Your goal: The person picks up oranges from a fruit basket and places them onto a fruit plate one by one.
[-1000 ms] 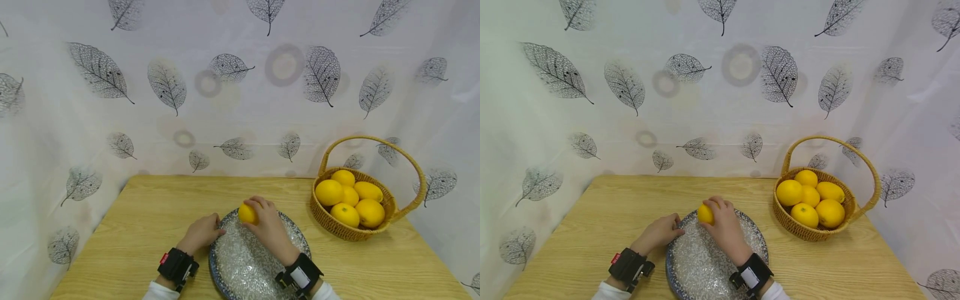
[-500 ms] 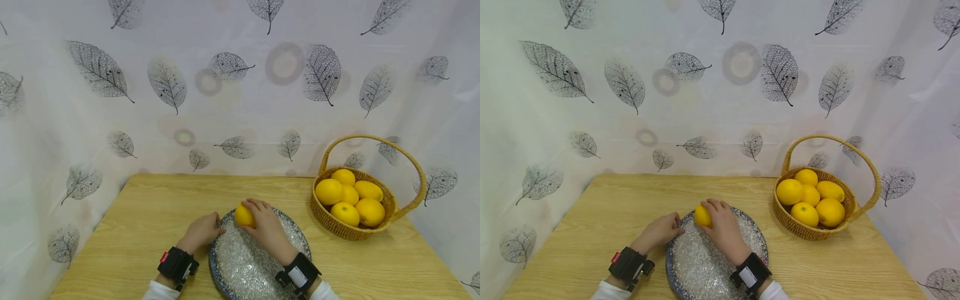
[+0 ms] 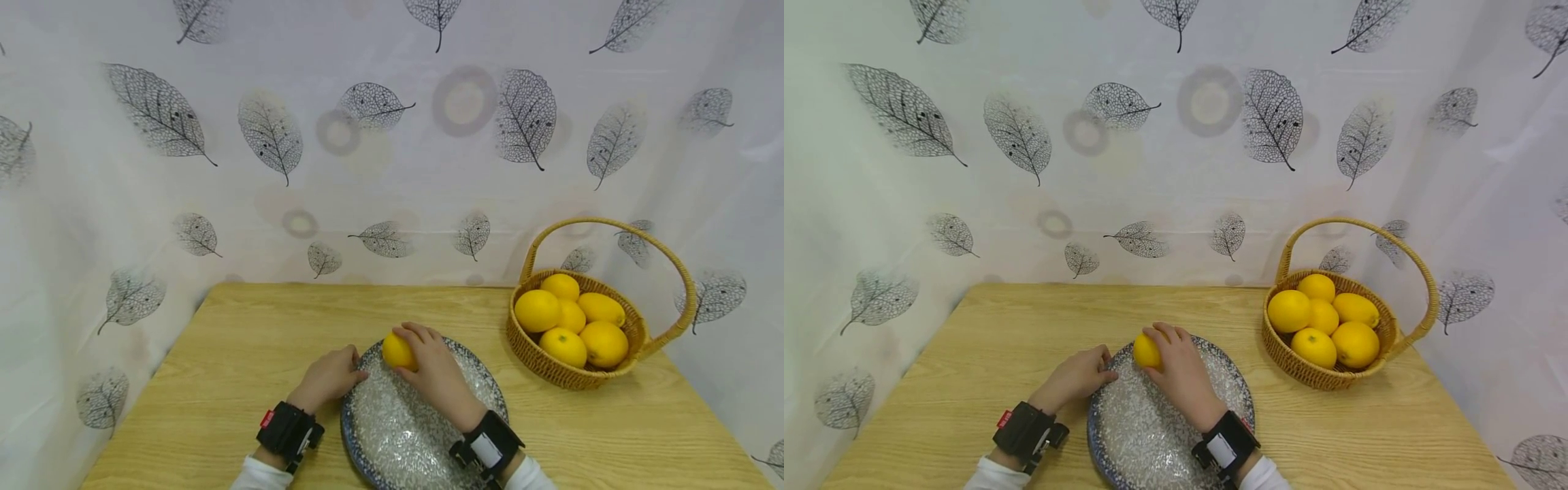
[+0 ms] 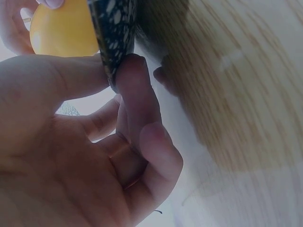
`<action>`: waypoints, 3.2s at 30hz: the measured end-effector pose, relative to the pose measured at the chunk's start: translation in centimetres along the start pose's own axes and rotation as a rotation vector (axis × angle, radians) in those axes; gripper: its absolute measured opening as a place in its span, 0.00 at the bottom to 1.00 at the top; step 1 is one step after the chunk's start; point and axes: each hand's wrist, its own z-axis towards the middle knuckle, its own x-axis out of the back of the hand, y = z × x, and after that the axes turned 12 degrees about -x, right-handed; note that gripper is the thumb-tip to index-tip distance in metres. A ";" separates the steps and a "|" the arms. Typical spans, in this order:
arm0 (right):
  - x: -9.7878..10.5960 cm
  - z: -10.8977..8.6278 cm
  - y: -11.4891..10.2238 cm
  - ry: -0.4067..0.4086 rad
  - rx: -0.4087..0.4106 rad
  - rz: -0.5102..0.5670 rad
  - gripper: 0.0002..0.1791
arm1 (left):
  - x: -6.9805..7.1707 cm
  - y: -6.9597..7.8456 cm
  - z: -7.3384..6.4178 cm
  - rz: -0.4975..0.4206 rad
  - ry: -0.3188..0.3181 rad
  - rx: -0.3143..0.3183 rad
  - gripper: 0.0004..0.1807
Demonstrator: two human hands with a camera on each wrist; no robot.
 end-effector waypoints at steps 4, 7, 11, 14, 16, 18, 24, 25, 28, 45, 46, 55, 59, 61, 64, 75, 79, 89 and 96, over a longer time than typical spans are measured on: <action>0.1 -0.1 0.0 0.000 -0.002 0.008 0.37 | 0.0 0.0 0.0 0.007 -0.001 -0.007 0.15; 0.2 -0.1 -0.1 0.005 0.007 0.021 0.37 | 0.0 -0.1 -0.1 0.012 0.006 -0.016 0.15; 0.4 -0.1 -0.1 0.008 0.019 0.024 0.37 | 0.1 0.0 -0.1 0.017 0.016 -0.031 0.14; 0.4 -0.1 -0.1 0.003 0.017 0.014 0.37 | 0.1 0.1 -0.2 0.021 0.019 -0.038 0.14; 0.4 -0.1 -0.1 0.003 0.020 0.013 0.37 | 0.1 0.1 -0.2 0.019 0.020 -0.036 0.14; 0.4 0.0 -0.1 0.005 0.020 0.012 0.37 | 0.2 0.1 -0.3 0.019 0.021 -0.036 0.14; 0.5 0.0 -0.2 0.013 0.023 0.010 0.35 | 0.2 0.1 -0.3 0.023 0.017 -0.031 0.14; 0.5 0.0 -0.2 0.014 0.024 0.009 0.35 | 0.2 0.2 -0.3 0.026 0.017 -0.035 0.14; 0.5 0.0 -0.2 0.014 0.022 0.006 0.35 | 0.2 0.2 -0.2 0.019 0.017 -0.027 0.14; 1.0 0.0 -0.5 0.010 0.017 0.010 0.35 | 0.3 0.3 -0.3 0.004 0.010 -0.016 0.14; 1.0 0.0 -0.5 0.011 0.017 0.009 0.35 | 0.3 0.3 -0.3 0.005 0.008 -0.016 0.14; 1.1 0.1 -0.3 0.022 0.025 -0.001 0.36 | 0.1 0.1 -0.2 0.017 0.014 -0.029 0.14; 1.1 0.1 -0.2 0.027 0.030 -0.003 0.36 | 0.0 0.1 -0.2 0.017 0.012 -0.026 0.14; 1.1 0.1 -0.2 0.030 0.032 -0.003 0.37 | 0.1 0.2 -0.2 0.013 0.013 -0.025 0.14; 1.3 0.1 -0.2 0.035 0.035 -0.006 0.37 | 0.2 0.3 -0.3 0.009 0.012 -0.023 0.14; 1.8 0.2 -0.2 0.063 0.047 -0.028 0.38 | 0.3 0.4 -0.3 0.014 0.006 -0.017 0.14; 2.1 0.3 0.0 0.062 0.047 -0.020 0.38 | 0.3 0.4 -0.3 0.018 0.003 -0.011 0.15; 3.4 0.9 0.6 0.092 0.031 -0.029 0.38 | 0.3 0.4 -0.3 0.017 0.002 -0.012 0.15; 4.6 1.6 2.4 0.162 0.007 -0.051 0.38 | 0.3 0.5 -0.3 0.015 0.002 -0.013 0.15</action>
